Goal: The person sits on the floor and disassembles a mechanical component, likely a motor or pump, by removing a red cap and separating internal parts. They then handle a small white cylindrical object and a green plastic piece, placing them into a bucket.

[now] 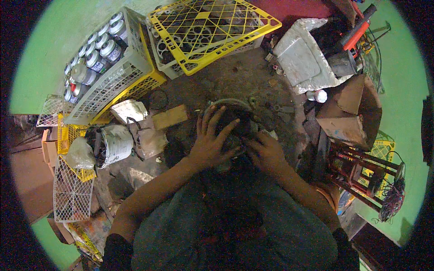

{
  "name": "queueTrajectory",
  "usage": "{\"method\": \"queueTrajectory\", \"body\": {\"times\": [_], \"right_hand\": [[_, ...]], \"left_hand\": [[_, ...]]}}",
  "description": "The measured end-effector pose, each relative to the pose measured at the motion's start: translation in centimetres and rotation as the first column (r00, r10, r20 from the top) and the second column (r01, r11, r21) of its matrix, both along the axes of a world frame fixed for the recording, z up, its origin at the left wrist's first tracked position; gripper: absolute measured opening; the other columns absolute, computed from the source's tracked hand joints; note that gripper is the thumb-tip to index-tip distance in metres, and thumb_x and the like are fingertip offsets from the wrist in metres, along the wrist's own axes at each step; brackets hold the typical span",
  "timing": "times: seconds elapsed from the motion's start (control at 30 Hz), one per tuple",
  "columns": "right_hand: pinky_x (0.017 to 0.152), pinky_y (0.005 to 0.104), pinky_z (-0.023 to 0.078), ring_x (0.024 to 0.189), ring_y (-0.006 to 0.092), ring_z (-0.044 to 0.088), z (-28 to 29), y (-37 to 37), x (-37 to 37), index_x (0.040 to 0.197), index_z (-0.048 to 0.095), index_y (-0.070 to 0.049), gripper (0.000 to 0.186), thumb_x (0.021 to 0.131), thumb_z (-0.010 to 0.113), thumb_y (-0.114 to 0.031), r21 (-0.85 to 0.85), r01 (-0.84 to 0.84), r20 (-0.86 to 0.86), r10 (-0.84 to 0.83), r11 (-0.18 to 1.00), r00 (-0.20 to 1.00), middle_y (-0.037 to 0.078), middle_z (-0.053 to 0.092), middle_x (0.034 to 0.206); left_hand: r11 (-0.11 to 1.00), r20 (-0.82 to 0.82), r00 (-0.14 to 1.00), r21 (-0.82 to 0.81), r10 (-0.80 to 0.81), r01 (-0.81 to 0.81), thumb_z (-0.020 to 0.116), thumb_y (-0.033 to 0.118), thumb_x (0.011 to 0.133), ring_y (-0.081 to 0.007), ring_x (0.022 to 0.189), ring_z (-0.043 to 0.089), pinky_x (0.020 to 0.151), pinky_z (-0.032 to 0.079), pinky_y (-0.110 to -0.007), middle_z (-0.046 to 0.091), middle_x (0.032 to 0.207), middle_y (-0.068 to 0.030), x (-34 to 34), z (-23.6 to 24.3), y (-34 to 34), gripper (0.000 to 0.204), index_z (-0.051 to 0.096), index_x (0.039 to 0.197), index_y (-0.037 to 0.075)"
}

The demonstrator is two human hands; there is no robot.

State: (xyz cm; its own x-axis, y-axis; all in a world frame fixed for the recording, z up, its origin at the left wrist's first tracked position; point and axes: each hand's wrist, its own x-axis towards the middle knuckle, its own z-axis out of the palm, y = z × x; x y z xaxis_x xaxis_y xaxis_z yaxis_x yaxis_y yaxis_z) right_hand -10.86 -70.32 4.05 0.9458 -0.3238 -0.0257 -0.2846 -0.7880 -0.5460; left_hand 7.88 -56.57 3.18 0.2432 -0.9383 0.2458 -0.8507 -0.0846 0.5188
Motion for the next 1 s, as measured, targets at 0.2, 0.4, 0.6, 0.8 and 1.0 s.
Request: {"method": "queueTrajectory", "body": {"times": [0.2,0.4,0.6,0.8,1.0], "right_hand": [[0.078,0.0439,0.056,0.099,0.0367,0.064,-0.9,0.2,0.2,0.111,0.069,-0.014,0.036,0.076,0.075,-0.017,-0.113,0.079,0.115,-0.066,0.991,0.991,0.018,0.058,0.119],[0.077,0.0447,0.057,0.097,0.0356,0.065,-0.6,0.4,0.8,0.102,0.071,-0.012,0.025,0.080,0.073,-0.024,-0.039,0.136,-0.035,-0.137,0.990,0.990,0.020,0.056,0.124],[0.079,0.0442,0.057,0.099,0.0378,0.064,-1.5,0.0,0.6,0.103,0.070,-0.011,0.025,0.084,0.071,-0.027,-0.066,0.064,0.057,-0.060,0.996,0.997,0.021,0.055,0.126],[0.084,0.0448,0.056,0.104,0.0402,0.062,-1.1,0.7,-0.2,0.103,0.070,-0.011,0.025,0.084,0.072,-0.026,-0.069,0.050,-0.012,-0.051,0.996,0.999,0.024,0.054,0.129],[0.080,0.0421,0.056,0.099,0.0386,0.064,-3.2,0.7,-4.2,0.107,0.069,-0.009,0.027,0.084,0.071,-0.023,-0.019,0.194,0.213,-0.185,0.981,0.959,0.022,0.059,0.122]], "left_hand": [[1.000,0.073,0.997,-0.006,0.013,-0.013,0.069,0.051,0.082,-0.0431,0.145,0.017,0.114,0.016,-0.065,0.021,0.157,-0.0187,-0.2,-0.6,-0.4,0.072,0.044,0.144,0.025],[0.999,0.112,0.993,-0.023,0.033,-0.031,0.070,0.050,0.082,-0.0423,0.145,0.020,0.115,0.017,-0.064,0.023,0.157,-0.0184,-0.1,-1.1,-0.5,0.068,0.048,0.141,0.025],[0.999,0.106,0.994,-0.024,0.037,-0.035,0.071,0.050,0.081,-0.0416,0.145,0.019,0.115,0.016,-0.063,0.024,0.156,-0.0184,-0.3,-0.8,-0.7,0.066,0.051,0.138,0.025],[0.999,0.108,0.993,-0.006,0.052,-0.052,0.072,0.049,0.080,-0.0418,0.145,0.019,0.115,0.017,-0.063,0.023,0.157,-0.0182,-0.5,-1.4,-0.5,0.067,0.051,0.138,0.025],[0.998,0.076,0.996,0.024,0.053,-0.055,0.072,0.050,0.078,-0.0434,0.145,0.017,0.114,0.016,-0.063,0.024,0.155,-0.0181,-0.6,-1.0,-0.5,0.069,0.050,0.139,0.024]]}}
